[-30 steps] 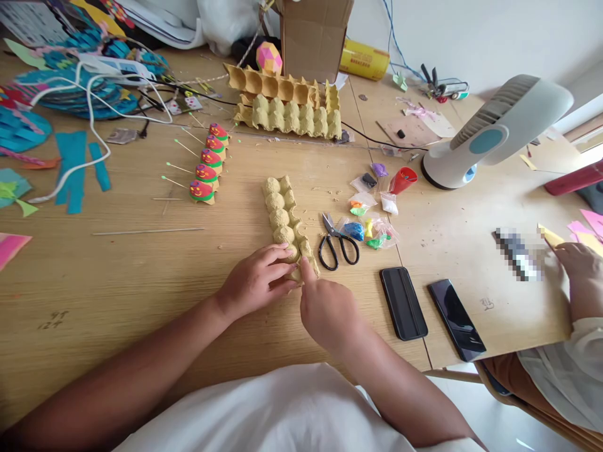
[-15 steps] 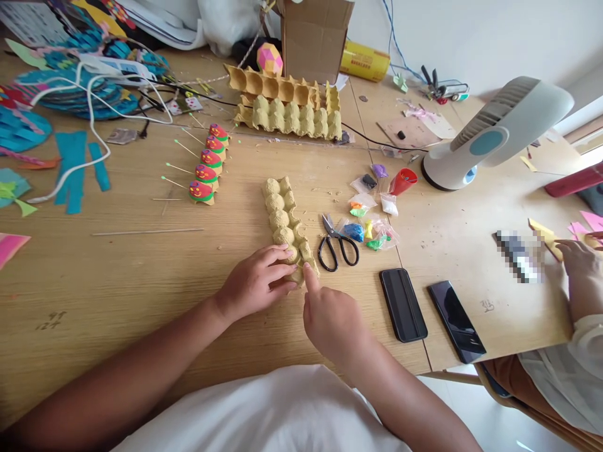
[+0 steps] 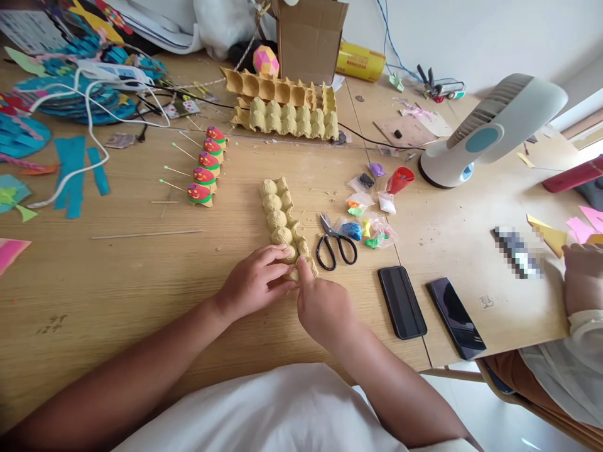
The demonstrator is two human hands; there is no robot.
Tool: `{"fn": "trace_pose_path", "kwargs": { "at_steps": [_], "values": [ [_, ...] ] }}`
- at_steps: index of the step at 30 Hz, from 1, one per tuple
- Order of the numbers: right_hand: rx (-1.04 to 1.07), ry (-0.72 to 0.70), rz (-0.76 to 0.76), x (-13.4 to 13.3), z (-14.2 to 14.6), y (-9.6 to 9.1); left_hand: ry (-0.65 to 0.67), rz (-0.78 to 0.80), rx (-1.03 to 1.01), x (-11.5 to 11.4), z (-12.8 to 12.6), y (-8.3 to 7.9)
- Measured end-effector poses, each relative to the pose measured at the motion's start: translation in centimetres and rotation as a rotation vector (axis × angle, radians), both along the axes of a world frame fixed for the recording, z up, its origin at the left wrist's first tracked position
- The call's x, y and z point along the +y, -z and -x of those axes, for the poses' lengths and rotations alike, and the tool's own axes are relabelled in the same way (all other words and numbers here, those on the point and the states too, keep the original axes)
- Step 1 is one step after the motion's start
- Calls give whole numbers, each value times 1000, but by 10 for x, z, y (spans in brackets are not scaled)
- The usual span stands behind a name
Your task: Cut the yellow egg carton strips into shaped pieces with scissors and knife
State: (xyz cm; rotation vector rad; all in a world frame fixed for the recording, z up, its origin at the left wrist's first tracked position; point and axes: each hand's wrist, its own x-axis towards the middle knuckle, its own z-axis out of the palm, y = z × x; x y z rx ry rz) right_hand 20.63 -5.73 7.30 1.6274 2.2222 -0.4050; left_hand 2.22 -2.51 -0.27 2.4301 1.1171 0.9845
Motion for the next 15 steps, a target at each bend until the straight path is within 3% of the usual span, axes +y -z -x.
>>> {"fn": "trace_pose_path", "kwargs": {
  "at_steps": [15],
  "values": [
    [20, 3, -28, 3, 0, 1, 15, -4, -3, 1, 0, 2]
  ]
}}
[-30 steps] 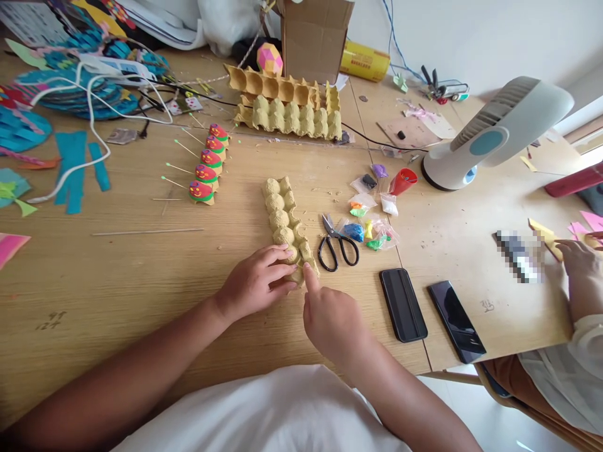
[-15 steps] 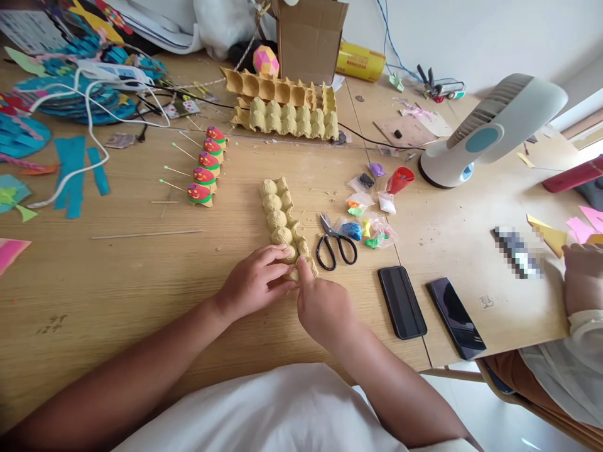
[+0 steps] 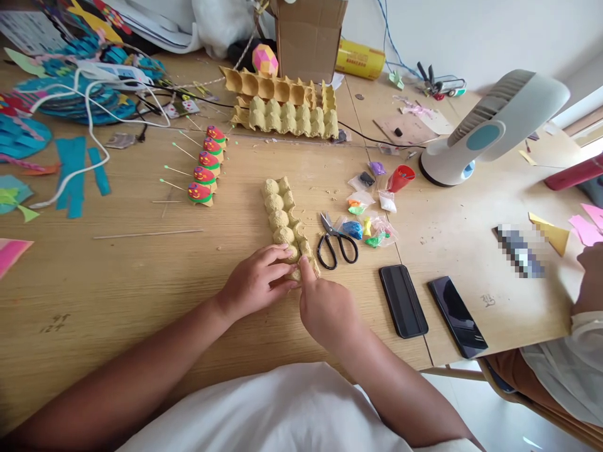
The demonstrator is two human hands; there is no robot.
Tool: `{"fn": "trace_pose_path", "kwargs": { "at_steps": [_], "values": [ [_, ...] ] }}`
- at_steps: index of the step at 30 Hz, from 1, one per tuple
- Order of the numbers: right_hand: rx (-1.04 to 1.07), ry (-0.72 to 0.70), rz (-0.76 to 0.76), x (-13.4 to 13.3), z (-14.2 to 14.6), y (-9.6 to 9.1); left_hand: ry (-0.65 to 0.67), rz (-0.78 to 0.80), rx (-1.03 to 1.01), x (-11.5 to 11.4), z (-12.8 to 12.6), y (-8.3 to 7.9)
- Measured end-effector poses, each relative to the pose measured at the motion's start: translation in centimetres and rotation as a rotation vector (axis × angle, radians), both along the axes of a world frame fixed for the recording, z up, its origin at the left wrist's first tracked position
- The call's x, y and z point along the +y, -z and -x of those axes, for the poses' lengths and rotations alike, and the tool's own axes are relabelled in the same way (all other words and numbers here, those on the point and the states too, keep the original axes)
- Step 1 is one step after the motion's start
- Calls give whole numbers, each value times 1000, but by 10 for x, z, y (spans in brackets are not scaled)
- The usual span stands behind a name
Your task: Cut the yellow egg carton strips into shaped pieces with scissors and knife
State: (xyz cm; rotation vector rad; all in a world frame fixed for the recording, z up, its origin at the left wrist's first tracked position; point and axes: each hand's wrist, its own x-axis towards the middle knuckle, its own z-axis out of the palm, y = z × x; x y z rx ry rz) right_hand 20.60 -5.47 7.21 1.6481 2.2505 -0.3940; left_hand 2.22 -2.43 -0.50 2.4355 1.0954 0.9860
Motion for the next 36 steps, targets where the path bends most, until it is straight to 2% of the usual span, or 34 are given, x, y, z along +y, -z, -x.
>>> {"fn": "trace_pose_path", "kwargs": {
  "at_steps": [6, 14, 27, 36],
  "values": [
    [-21, -18, 10, -23, -12, 2, -23, 2, -25, -2, -2, -1],
    [4, -16, 7, -37, -22, 11, -9, -12, -20, -2, -2, -4],
    [-59, 5, 139, -49, -28, -9, -17, -9, 10, -3, -2, -3],
    [43, 23, 117, -47, -32, 4, -26, -35, 1, -4, -3, -3]
  ]
}}
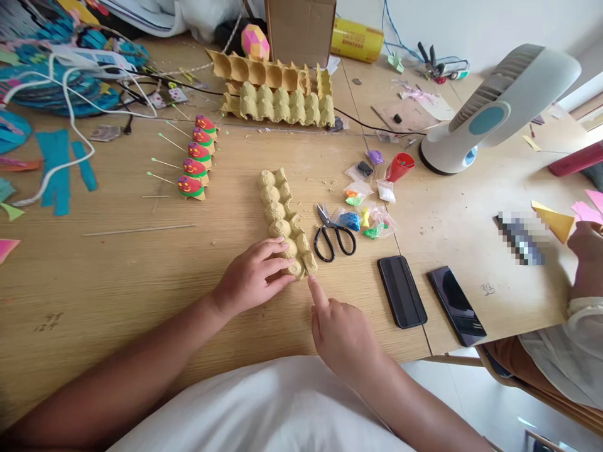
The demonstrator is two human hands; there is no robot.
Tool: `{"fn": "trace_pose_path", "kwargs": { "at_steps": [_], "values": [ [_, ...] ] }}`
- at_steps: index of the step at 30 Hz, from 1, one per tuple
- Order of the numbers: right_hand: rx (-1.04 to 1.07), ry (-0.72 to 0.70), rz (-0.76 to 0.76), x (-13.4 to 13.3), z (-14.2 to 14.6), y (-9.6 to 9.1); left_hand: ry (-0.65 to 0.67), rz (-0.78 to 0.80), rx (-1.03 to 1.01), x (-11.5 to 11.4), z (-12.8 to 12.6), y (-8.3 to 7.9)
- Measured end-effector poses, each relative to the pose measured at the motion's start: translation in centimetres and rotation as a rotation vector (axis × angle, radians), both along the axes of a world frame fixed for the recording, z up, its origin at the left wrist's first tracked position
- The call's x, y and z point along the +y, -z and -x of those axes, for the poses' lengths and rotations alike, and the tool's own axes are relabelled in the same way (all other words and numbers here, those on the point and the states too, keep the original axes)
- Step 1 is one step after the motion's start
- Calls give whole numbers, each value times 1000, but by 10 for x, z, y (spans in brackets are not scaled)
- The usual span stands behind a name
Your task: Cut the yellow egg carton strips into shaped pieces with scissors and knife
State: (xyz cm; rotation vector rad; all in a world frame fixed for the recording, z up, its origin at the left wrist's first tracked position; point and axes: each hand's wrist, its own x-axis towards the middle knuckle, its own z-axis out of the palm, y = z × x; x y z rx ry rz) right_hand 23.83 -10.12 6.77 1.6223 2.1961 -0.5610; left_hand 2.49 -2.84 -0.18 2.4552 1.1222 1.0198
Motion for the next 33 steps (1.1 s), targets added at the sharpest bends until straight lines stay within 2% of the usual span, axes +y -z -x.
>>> {"fn": "trace_pose_path", "kwargs": {
  "at_steps": [9, 15, 22, 26, 33],
  "values": [
    [22, -22, -89, 2, 2, 7, -20, -3, 11, 0, -1, 0],
    [-22, -48, -51, -3, -4, 3, -29, 11, 27, -1, -3, 0],
    [9, -45, -107, 0, -3, 11, -41, -8, 39, -2, -2, 0],
    [-11, -58, -75, -4, -8, 10, -29, 4, 42, -1, -3, 0],
    [72, -39, -95, 6, -5, 13, -24, -15, 42, -1, -2, 0]
  ]
}}
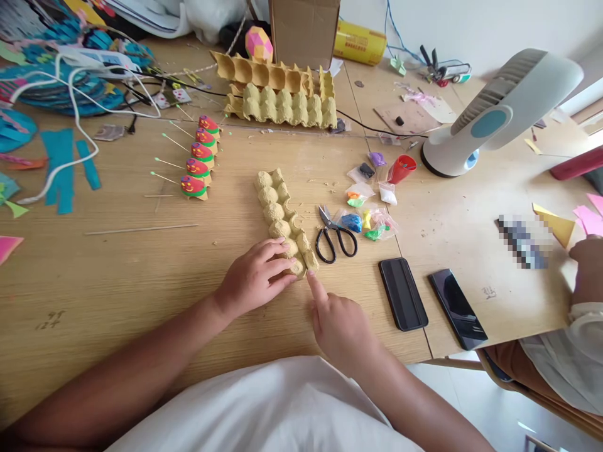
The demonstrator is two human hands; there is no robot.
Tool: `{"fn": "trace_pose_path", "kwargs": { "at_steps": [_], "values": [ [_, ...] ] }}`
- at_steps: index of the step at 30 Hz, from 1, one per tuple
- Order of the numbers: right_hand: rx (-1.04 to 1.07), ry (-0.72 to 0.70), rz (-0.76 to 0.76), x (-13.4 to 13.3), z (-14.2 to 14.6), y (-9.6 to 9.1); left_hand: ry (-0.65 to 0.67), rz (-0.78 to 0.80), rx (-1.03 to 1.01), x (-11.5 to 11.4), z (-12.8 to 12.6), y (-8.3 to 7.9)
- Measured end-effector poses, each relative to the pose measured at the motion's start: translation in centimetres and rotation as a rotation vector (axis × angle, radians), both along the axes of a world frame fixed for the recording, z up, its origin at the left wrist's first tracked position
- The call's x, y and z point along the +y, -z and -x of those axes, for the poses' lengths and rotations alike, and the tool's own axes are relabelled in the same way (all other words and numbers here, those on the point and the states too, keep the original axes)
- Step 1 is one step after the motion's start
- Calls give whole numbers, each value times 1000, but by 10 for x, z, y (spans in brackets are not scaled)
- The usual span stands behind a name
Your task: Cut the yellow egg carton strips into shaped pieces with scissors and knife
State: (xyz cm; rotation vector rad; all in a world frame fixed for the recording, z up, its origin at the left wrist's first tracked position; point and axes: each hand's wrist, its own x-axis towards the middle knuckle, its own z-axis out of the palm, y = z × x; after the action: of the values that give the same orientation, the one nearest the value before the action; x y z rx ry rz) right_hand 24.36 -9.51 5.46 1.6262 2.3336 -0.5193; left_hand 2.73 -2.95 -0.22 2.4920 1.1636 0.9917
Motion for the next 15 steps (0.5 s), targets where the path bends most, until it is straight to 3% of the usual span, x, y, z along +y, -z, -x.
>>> {"fn": "trace_pose_path", "kwargs": {
  "at_steps": [8, 15],
  "values": [
    [16, 6, 64, -4, -7, -4, -14, 6, 2, 0, -1, 0],
    [18, 6, 2, -2, -2, -2, -5, 4, -2, -1, -1, 0]
  ]
}}
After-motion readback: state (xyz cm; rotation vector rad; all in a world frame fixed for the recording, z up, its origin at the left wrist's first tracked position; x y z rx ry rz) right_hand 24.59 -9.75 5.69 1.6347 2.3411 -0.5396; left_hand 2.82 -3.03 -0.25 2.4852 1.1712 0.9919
